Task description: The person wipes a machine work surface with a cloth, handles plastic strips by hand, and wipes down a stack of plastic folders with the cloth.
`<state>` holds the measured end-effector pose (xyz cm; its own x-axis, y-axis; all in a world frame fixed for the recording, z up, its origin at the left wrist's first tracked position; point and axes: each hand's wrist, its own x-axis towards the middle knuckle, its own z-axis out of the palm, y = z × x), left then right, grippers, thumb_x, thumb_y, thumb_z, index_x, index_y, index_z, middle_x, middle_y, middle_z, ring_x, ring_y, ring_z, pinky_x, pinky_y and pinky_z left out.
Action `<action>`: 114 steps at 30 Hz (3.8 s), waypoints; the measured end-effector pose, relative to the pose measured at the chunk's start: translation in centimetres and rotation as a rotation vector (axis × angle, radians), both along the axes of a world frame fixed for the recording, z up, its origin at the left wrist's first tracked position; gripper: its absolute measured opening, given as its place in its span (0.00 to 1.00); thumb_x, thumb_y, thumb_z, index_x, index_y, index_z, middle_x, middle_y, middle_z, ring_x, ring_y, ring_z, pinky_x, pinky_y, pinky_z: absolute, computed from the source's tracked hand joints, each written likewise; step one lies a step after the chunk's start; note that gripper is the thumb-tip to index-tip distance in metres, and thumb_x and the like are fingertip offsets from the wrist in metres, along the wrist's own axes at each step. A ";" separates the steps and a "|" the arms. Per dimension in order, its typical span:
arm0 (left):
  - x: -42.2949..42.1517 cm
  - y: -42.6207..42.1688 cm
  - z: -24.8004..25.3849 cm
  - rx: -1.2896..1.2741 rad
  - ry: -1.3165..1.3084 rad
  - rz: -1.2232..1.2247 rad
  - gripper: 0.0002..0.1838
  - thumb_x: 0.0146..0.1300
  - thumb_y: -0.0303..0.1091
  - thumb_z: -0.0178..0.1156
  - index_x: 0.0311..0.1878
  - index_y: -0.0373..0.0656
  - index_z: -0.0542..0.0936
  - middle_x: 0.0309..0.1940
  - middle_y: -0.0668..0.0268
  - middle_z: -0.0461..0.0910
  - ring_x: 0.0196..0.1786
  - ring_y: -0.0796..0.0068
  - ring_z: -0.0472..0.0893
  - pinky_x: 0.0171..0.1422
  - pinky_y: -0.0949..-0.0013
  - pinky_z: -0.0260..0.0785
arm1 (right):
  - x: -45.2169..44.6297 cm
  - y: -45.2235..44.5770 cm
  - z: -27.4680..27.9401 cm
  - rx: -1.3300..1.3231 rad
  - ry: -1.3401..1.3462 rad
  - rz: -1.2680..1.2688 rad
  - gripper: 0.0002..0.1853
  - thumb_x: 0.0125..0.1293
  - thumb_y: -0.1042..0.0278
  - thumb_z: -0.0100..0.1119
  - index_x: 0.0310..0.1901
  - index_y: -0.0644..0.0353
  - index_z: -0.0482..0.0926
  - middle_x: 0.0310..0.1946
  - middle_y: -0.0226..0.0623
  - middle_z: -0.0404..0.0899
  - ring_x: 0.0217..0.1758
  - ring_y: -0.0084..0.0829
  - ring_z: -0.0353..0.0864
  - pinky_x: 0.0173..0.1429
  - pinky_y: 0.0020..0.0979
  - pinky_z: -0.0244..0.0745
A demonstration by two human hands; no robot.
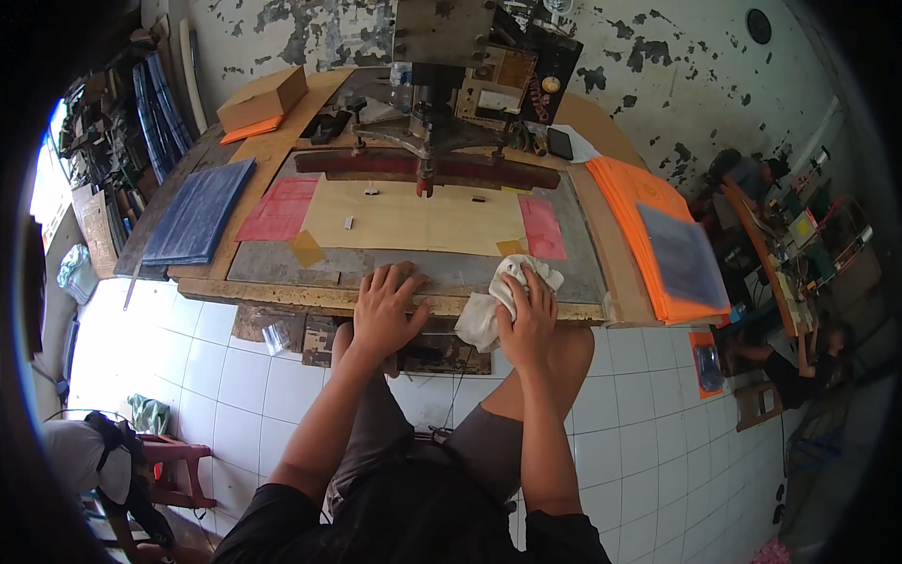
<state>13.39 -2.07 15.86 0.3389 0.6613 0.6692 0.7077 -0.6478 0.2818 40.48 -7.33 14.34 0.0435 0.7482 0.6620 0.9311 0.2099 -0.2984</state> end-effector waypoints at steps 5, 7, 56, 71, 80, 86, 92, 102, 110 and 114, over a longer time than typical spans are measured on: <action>-0.1 -0.1 -0.1 -0.003 -0.002 -0.004 0.19 0.69 0.46 0.69 0.58 0.49 0.86 0.63 0.60 0.81 0.68 0.54 0.78 0.75 0.48 0.68 | 0.1 -0.1 -0.2 -0.009 -0.008 0.004 0.28 0.71 0.64 0.67 0.73 0.46 0.81 0.80 0.41 0.71 0.82 0.51 0.69 0.85 0.55 0.60; -0.1 -0.2 -0.1 -0.013 0.000 -0.004 0.19 0.69 0.46 0.69 0.58 0.49 0.86 0.63 0.60 0.81 0.68 0.54 0.78 0.75 0.48 0.68 | 0.1 -0.1 -0.2 -0.007 -0.019 0.000 0.28 0.71 0.64 0.67 0.73 0.46 0.81 0.80 0.41 0.71 0.82 0.51 0.69 0.85 0.54 0.61; -2.2 0.0 0.8 -0.166 0.031 -0.165 0.27 0.68 0.45 0.69 0.69 0.49 0.87 0.72 0.59 0.78 0.74 0.52 0.73 0.81 0.46 0.63 | 1.3 0.3 0.7 -0.024 0.089 0.078 0.22 0.72 0.73 0.66 0.66 0.51 0.85 0.77 0.44 0.75 0.79 0.54 0.73 0.82 0.54 0.65; -1.4 0.1 0.5 -0.151 0.087 -0.100 0.32 0.67 0.47 0.72 0.74 0.51 0.84 0.77 0.59 0.74 0.77 0.50 0.71 0.81 0.43 0.62 | 7.0 2.0 2.1 -0.132 0.005 -0.186 0.26 0.69 0.71 0.71 0.69 0.52 0.84 0.77 0.48 0.75 0.79 0.56 0.74 0.83 0.55 0.69; -0.9 0.1 0.8 -0.155 0.150 -0.043 0.32 0.73 0.47 0.66 0.77 0.48 0.80 0.82 0.50 0.68 0.81 0.47 0.67 0.84 0.40 0.58 | -2.7 -3.2 2.8 -0.224 -0.061 0.140 0.40 0.57 0.76 0.77 0.74 0.42 0.82 0.81 0.38 0.71 0.83 0.54 0.70 0.86 0.55 0.67; 0.0 0.7 0.4 -0.143 0.149 0.025 0.32 0.74 0.44 0.65 0.79 0.46 0.78 0.84 0.48 0.64 0.84 0.45 0.65 0.85 0.40 0.56 | 2.9 -0.2 2.0 -0.113 -0.036 -0.116 0.27 0.75 0.65 0.68 0.74 0.53 0.80 0.82 0.49 0.68 0.84 0.59 0.67 0.86 0.59 0.63; -0.2 0.2 1.4 -0.180 0.020 -0.072 0.27 0.73 0.43 0.69 0.73 0.48 0.82 0.81 0.57 0.72 0.84 0.51 0.68 0.84 0.43 0.59 | 4.8 3.9 3.2 -0.198 -0.067 0.031 0.27 0.78 0.63 0.66 0.76 0.55 0.78 0.84 0.51 0.65 0.84 0.60 0.67 0.86 0.56 0.65; -1.0 0.0 1.1 -0.106 0.118 -0.205 0.21 0.72 0.44 0.70 0.65 0.50 0.86 0.77 0.64 0.78 0.81 0.55 0.72 0.83 0.41 0.62 | 8.5 10.1 3.3 -0.192 0.014 -0.038 0.20 0.81 0.65 0.63 0.70 0.58 0.83 0.79 0.49 0.73 0.79 0.57 0.74 0.81 0.49 0.72; 0.6 1.8 1.7 -0.172 0.087 -0.147 0.19 0.72 0.43 0.70 0.62 0.46 0.85 0.74 0.50 0.76 0.77 0.47 0.74 0.80 0.42 0.65 | 7.0 3.8 5.0 -0.112 0.258 -0.066 0.17 0.82 0.70 0.59 0.67 0.63 0.82 0.69 0.51 0.79 0.72 0.56 0.79 0.75 0.47 0.75; 0.8 2.5 3.6 -0.280 0.101 -0.191 0.24 0.68 0.43 0.73 0.64 0.46 0.84 0.65 0.53 0.78 0.71 0.47 0.76 0.78 0.46 0.67 | 5.9 -1.4 2.0 -0.030 0.462 -0.089 0.18 0.79 0.74 0.59 0.67 0.63 0.82 0.68 0.50 0.79 0.73 0.55 0.78 0.76 0.49 0.74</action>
